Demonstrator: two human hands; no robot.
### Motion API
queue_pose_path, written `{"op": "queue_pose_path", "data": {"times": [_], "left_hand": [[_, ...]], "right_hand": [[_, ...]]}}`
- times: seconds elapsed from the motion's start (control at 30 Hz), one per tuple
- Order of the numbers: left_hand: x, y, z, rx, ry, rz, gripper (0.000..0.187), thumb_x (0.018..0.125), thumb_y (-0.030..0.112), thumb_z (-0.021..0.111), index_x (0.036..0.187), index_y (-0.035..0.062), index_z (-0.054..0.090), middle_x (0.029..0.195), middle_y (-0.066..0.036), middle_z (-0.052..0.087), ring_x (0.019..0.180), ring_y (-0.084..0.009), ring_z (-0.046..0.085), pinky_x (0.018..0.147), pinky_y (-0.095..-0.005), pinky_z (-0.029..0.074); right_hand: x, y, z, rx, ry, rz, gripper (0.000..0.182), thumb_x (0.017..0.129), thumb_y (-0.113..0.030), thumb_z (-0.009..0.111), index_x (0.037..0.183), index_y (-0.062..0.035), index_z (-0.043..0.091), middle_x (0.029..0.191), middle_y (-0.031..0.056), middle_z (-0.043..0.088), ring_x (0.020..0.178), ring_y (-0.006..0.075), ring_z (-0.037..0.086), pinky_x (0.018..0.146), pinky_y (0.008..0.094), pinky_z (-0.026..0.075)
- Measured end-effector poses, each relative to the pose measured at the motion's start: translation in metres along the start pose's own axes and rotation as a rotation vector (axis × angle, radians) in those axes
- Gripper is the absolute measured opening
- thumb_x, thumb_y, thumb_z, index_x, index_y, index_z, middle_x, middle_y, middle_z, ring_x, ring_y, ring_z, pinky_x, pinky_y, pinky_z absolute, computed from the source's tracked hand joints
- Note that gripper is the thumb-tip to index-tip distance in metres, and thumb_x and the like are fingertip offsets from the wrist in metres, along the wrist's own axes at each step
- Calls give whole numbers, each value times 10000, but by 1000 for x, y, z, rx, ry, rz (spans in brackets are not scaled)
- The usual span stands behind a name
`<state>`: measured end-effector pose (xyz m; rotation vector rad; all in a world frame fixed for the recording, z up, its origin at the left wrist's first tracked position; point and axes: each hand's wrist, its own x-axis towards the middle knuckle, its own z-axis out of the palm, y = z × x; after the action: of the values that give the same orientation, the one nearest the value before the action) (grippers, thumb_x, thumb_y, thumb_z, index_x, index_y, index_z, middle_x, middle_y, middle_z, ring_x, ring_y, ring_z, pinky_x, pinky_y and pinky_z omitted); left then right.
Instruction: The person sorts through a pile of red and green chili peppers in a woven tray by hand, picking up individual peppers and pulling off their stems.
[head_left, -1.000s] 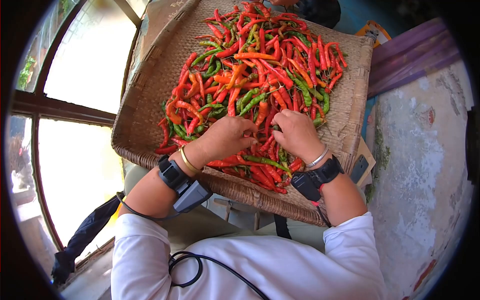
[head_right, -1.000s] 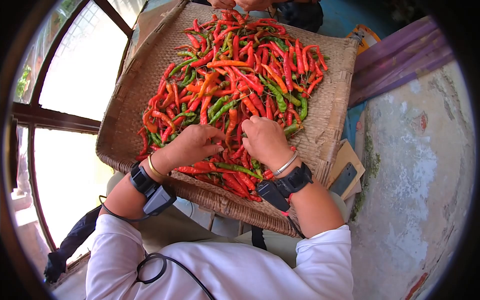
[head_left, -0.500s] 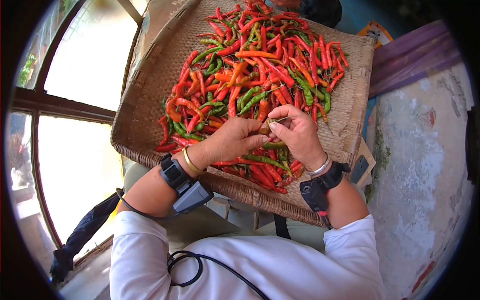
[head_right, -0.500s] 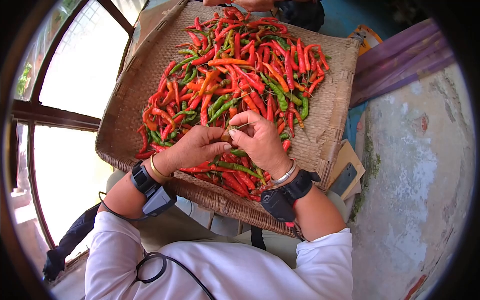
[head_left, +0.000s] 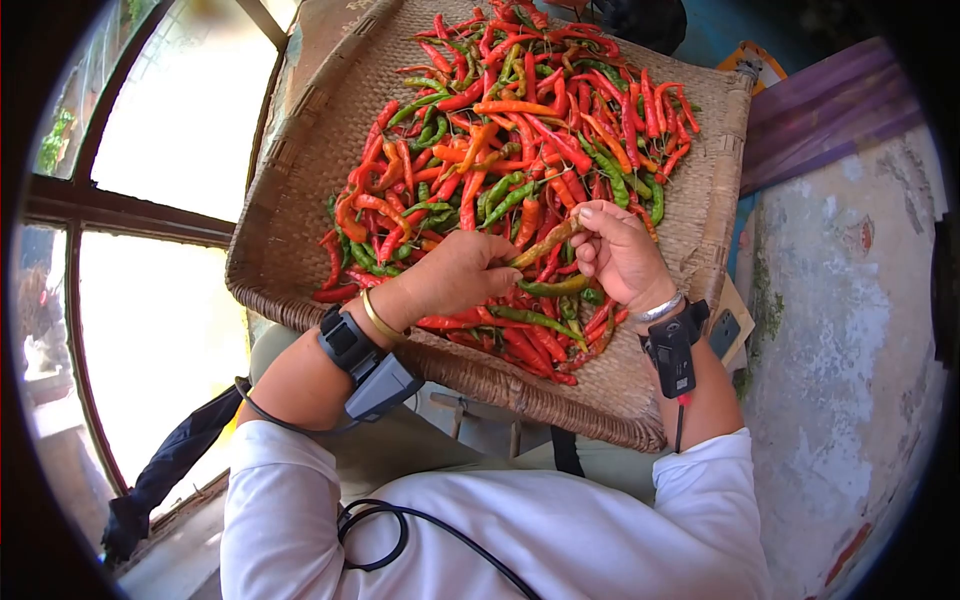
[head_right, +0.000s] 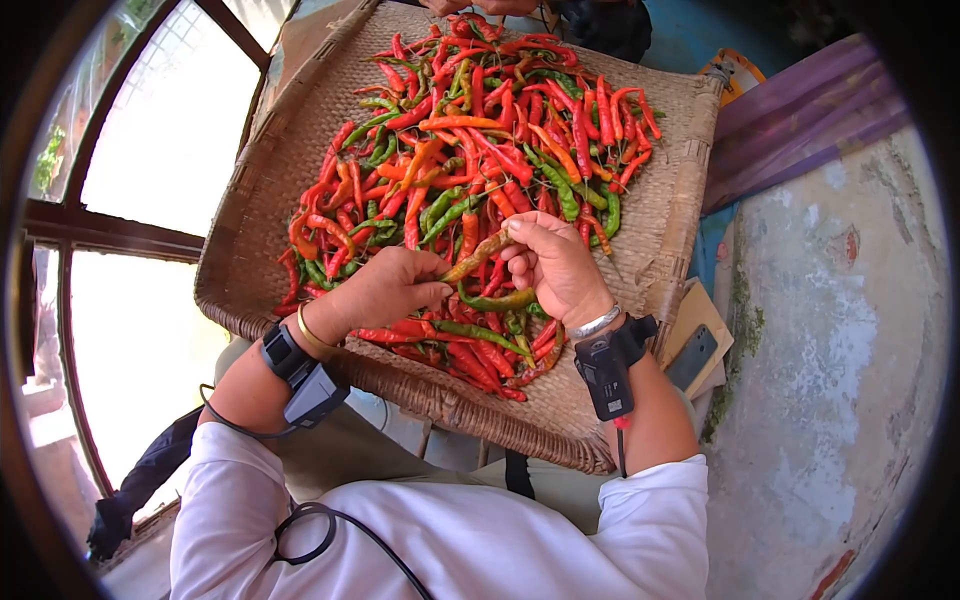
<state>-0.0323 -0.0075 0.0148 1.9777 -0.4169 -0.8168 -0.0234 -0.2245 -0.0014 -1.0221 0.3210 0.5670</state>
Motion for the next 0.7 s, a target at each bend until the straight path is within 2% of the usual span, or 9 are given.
{"op": "queue_pose_path", "data": {"times": [0.13,0.2,0.3,0.4,0.47,0.53,0.57,0.67,0.7], "left_hand": [[0,-8,-1,-4,135,16,156,816,91,567,940,-3,583,655,-44,588,604,-94,543,575,-255,447],[0,-12,-2,-8,225,90,182,797,128,561,916,-6,595,676,-113,614,633,-205,614,587,-308,470],[-1,-14,-3,173,218,139,192,778,138,577,917,8,598,701,-125,616,656,-244,613,603,-329,472],[0,-14,-1,207,130,161,191,797,100,582,954,-8,574,679,-104,598,625,-172,587,588,-285,459],[-1,-11,-2,224,122,152,187,795,109,586,944,-4,576,684,-112,600,629,-187,592,588,-291,459],[-2,-10,-1,239,117,141,183,794,118,589,934,1,578,689,-120,602,634,-201,596,589,-297,459],[-1,-11,0,234,98,136,178,790,123,590,924,7,581,688,-120,601,635,-213,598,589,-306,458],[0,-14,2,269,60,151,169,782,132,590,907,19,586,686,-122,598,635,-238,595,590,-322,456],[0,-14,2,308,42,171,166,777,136,590,901,25,589,685,-124,596,633,-252,591,591,-329,455]], "right_hand": [[4,-17,-8,38,-10,-130,108,838,-153,555,898,-64,543,684,24,561,498,68,506,426,209,414],[4,-30,-11,192,-89,-274,114,847,-138,540,933,-64,547,723,36,572,586,93,544,515,247,459],[5,-41,-8,453,139,-441,144,847,-141,541,970,-66,546,785,51,595,642,109,572,557,260,477],[1,-39,-8,352,121,-370,203,844,-156,548,1024,-63,533,866,62,617,699,129,598,589,262,488],[-1,-29,-2,-436,-32,-129,232,845,-175,545,999,-1,550,872,58,612,748,144,602,643,247,485],[-1,-15,4,-1139,-210,-233,213,805,-147,583,963,-5,579,895,81,610,714,146,603,626,251,478],[-2,-9,5,-1425,-224,-329,215,716,-132,647,891,-16,599,874,92,596,735,189,595,642,303,473],[-9,4,1,-1784,-233,-472,248,647,-136,675,850,-18,595,832,101,577,779,246,577,677,358,462],[-9,7,2,-1864,-208,-414,216,629,-139,668,793,-24,584,817,98,547,841,286,537,717,382,445]]}}
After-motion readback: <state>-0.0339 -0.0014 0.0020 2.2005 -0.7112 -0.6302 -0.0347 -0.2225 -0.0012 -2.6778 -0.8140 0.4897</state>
